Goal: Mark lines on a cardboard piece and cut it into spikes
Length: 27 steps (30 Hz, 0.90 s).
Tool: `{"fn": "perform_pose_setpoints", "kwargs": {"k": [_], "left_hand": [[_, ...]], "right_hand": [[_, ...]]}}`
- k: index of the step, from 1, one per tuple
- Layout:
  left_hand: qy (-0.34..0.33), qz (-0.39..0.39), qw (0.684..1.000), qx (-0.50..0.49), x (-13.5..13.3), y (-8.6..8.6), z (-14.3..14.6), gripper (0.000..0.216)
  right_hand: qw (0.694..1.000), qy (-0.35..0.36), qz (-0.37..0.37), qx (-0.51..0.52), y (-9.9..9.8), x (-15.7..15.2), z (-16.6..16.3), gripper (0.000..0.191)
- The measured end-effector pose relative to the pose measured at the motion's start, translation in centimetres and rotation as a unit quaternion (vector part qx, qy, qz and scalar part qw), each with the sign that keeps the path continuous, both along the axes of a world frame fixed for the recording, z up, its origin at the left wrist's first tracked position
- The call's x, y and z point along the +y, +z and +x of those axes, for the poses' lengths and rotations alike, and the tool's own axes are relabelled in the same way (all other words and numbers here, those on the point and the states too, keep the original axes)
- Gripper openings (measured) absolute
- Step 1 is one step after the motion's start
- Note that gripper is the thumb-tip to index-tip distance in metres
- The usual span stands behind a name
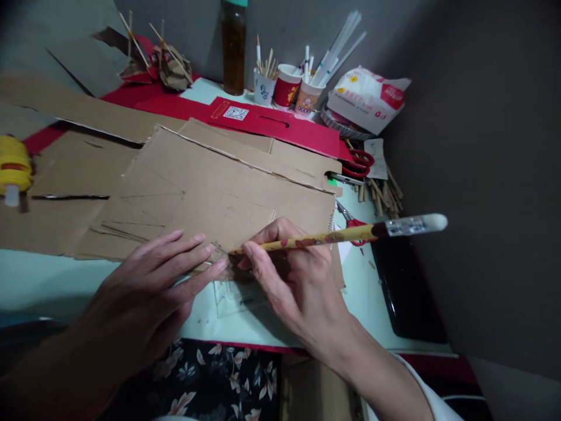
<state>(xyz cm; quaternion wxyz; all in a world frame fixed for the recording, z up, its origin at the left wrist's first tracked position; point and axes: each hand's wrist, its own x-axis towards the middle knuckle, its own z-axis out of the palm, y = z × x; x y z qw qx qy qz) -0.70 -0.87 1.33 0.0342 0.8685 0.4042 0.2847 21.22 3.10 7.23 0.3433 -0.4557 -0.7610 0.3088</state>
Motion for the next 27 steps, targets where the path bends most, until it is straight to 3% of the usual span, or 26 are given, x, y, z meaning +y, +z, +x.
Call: {"fn": "perform_pose_setpoints", "kwargs": {"k": [21,27], "left_hand": [[-0.007,0.031,0.997,0.072,0.2,0.7,-0.3,0.048],[-0.004,0.031,0.997,0.071,0.2,0.7,-0.3,0.047]], "right_hand": [[0.998,-0.063,0.005,0.021,-0.9,-2.8,3.5,0.024],[0.994,-0.074,0.004,0.086,-1.6,-4.1,3.7,0.015]]}}
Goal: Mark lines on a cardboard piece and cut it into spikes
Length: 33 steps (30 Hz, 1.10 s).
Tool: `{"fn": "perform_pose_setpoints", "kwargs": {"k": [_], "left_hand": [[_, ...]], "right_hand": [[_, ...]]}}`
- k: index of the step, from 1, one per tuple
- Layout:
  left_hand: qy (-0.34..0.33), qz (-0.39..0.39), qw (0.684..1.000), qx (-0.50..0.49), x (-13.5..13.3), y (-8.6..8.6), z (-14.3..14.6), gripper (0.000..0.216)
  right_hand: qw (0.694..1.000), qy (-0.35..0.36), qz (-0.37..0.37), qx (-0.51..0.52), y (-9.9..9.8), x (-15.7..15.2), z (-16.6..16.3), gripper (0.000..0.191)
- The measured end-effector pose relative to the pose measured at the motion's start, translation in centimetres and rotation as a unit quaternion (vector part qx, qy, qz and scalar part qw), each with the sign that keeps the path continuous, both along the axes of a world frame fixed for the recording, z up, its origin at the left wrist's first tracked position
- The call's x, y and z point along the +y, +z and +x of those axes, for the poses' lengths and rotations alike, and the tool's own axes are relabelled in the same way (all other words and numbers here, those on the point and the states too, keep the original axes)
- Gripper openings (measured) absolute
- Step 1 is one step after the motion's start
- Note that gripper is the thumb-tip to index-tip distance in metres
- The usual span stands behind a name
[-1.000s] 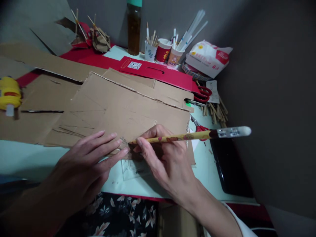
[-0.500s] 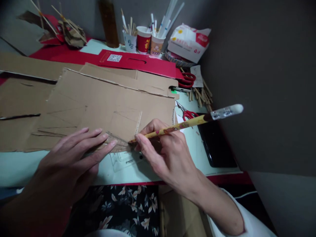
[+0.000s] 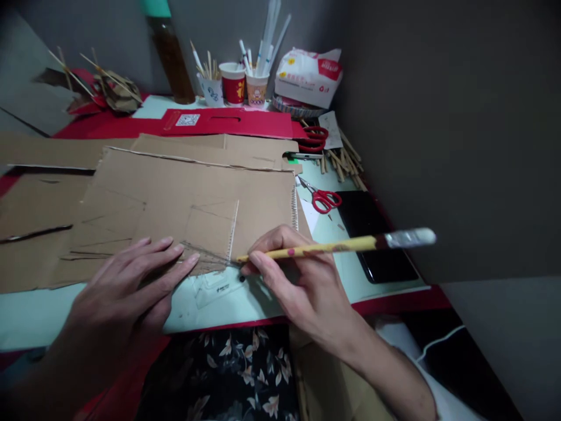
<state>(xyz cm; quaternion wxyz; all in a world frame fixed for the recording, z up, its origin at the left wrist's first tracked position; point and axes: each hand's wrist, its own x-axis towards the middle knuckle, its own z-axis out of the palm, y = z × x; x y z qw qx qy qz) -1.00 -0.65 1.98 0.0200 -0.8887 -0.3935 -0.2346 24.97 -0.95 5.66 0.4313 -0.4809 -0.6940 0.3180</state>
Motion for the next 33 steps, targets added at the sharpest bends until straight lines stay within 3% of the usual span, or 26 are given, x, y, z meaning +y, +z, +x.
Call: {"fn": "perform_pose_setpoints", "kwargs": {"k": [2,4,8,11,19,23,27,33], "left_hand": [[-0.004,-0.004,1.000,0.001,-0.1,0.0,0.0,0.049],[-0.005,-0.007,1.000,0.003,-0.1,0.0,-0.1,0.050],[0.004,-0.016,1.000,0.010,-0.2,-0.3,-0.2,0.053],[-0.001,-0.012,1.000,-0.009,-0.1,-0.5,-0.4,0.054],[-0.004,-0.049,0.999,-0.019,-0.3,0.0,-0.5,0.057],[0.017,-0.044,0.999,0.002,-0.3,0.3,-0.3,0.049],[0.005,-0.022,1.000,-0.001,0.0,0.2,-0.2,0.048],[-0.015,0.007,0.999,-0.046,0.3,-0.6,-0.1,0.046]], "right_hand": [[1.000,0.015,0.026,0.005,-0.2,-0.4,0.2,0.015],[0.994,0.082,0.070,-0.033,-0.3,-0.5,0.3,0.018],[0.938,0.225,0.139,-0.224,-0.2,-0.1,0.1,0.027],[0.910,0.222,0.167,-0.309,0.2,0.4,-0.4,0.037],[0.856,0.227,0.281,-0.371,0.6,1.1,0.4,0.039],[0.858,0.207,0.289,-0.370,-0.4,1.5,1.9,0.040],[0.879,0.158,0.266,-0.362,-0.9,1.8,2.7,0.037],[0.908,0.083,0.224,-0.344,-0.4,0.6,-0.3,0.028]]}}
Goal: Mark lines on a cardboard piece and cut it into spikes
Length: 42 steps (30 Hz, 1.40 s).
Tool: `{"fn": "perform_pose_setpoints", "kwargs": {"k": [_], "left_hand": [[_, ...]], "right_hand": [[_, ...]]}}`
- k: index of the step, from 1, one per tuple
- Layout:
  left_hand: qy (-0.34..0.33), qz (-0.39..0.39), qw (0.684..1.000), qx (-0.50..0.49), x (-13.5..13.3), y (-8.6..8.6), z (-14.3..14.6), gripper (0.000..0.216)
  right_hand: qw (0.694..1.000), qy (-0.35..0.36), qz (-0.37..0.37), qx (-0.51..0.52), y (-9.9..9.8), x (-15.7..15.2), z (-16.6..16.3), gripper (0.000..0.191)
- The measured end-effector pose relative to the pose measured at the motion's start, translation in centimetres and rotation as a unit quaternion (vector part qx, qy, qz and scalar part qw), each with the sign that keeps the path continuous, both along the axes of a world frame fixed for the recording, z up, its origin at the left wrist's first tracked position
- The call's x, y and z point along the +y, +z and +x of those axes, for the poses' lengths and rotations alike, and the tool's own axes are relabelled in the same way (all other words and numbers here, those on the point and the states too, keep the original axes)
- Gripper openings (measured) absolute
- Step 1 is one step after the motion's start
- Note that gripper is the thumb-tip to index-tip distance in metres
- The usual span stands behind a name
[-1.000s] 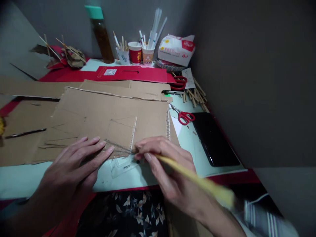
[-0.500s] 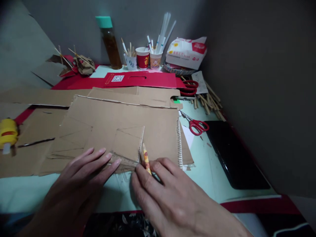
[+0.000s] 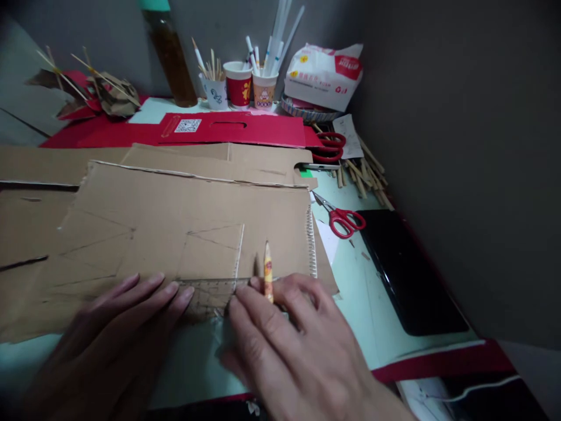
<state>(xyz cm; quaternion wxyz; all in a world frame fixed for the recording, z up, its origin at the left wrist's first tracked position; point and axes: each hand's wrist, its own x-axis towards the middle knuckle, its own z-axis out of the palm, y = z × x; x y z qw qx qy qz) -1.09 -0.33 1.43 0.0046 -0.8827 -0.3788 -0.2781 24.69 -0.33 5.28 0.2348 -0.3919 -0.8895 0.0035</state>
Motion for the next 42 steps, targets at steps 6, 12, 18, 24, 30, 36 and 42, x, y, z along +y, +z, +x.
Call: {"fn": "perform_pose_setpoints", "kwargs": {"k": [6,12,18,24,30,36,42], "left_hand": [[0.013,0.037,0.999,-0.004,0.1,-0.8,0.1,0.041],[0.011,0.004,1.000,0.020,-0.1,-0.5,-0.2,0.049],[0.016,0.035,0.999,0.008,0.1,-0.8,0.0,0.045],[-0.004,0.025,0.999,0.025,0.3,-0.9,-0.3,0.046],[-0.014,0.018,0.999,0.031,0.2,-1.0,-0.6,0.041],[0.009,0.012,1.000,-0.018,0.1,-0.9,-0.1,0.037],[0.035,0.014,0.999,-0.023,0.2,-0.4,0.6,0.033]], "right_hand": [[0.999,-0.040,0.007,0.000,-0.6,0.1,-1.9,0.025],[1.000,-0.008,-0.019,-0.008,-1.0,0.7,-0.3,0.039],[0.996,0.019,-0.075,-0.047,-1.0,0.5,0.9,0.043],[0.994,0.022,-0.090,-0.058,-1.3,0.3,1.2,0.047],[0.995,0.013,-0.084,-0.053,-1.2,0.1,1.1,0.044],[0.996,0.012,-0.088,-0.031,-1.1,0.4,0.8,0.043],[0.994,0.012,-0.102,-0.028,-1.2,0.4,0.9,0.047]]}}
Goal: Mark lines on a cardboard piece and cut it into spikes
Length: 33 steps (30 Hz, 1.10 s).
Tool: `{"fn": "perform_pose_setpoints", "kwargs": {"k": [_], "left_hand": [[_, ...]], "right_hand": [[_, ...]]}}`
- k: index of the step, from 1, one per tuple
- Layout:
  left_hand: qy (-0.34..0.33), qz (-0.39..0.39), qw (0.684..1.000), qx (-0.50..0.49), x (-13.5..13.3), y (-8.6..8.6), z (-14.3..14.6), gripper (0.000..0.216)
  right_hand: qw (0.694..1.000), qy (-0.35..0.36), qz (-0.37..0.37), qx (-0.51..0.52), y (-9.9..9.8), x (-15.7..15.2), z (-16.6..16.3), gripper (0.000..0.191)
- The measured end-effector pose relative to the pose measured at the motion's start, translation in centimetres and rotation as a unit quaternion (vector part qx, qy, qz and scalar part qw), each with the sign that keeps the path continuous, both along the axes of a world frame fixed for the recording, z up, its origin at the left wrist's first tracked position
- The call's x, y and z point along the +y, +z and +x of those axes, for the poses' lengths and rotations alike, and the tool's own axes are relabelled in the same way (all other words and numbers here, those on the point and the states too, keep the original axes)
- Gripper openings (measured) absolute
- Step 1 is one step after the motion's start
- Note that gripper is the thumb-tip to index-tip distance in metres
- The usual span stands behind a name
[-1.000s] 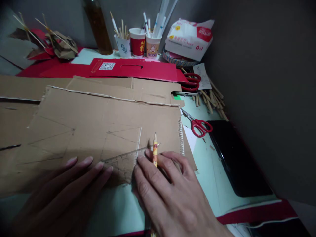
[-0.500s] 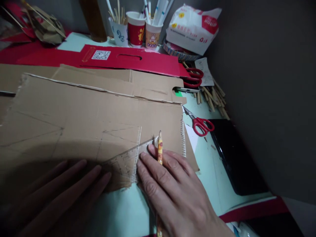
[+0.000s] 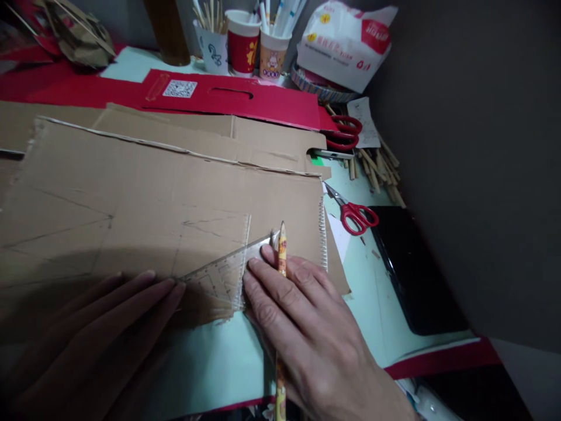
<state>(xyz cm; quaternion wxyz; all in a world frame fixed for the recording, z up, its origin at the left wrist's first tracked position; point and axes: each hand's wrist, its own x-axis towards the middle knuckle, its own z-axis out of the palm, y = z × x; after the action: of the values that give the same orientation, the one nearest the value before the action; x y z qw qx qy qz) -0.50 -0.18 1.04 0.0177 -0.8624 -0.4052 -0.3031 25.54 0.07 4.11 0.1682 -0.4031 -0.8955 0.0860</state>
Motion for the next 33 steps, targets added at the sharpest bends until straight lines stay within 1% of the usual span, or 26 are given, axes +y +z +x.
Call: {"fn": "perform_pose_setpoints", "kwargs": {"k": [8,15,18,21,24,28,33], "left_hand": [[0.030,-0.034,0.998,0.037,-0.43,1.13,0.20,0.036],[0.044,-0.046,0.998,0.030,-0.63,1.01,0.21,0.035],[0.036,-0.042,0.998,0.036,-0.55,0.99,0.14,0.037],[0.022,-0.041,0.998,0.038,-0.38,0.92,0.06,0.039],[0.021,-0.037,0.998,0.035,-0.32,0.87,0.00,0.040],[0.021,-0.037,0.998,0.035,-0.43,0.93,-0.04,0.040],[0.023,-0.039,0.998,0.047,-0.39,0.94,-0.03,0.041]], "right_hand": [[1.000,0.004,-0.009,-0.003,0.11,-0.09,0.32,0.046],[1.000,-0.012,0.011,0.013,-0.16,-0.09,0.21,0.048],[1.000,-0.012,0.011,0.004,-0.18,-0.02,0.14,0.049],[1.000,-0.011,0.026,-0.002,-0.10,0.04,-0.06,0.046],[0.999,-0.011,0.038,-0.004,-0.08,0.06,-0.26,0.044],[0.999,0.004,0.035,-0.010,-0.23,-0.03,-0.22,0.043],[1.000,0.001,0.027,-0.004,-0.27,-0.12,-0.10,0.045]]}}
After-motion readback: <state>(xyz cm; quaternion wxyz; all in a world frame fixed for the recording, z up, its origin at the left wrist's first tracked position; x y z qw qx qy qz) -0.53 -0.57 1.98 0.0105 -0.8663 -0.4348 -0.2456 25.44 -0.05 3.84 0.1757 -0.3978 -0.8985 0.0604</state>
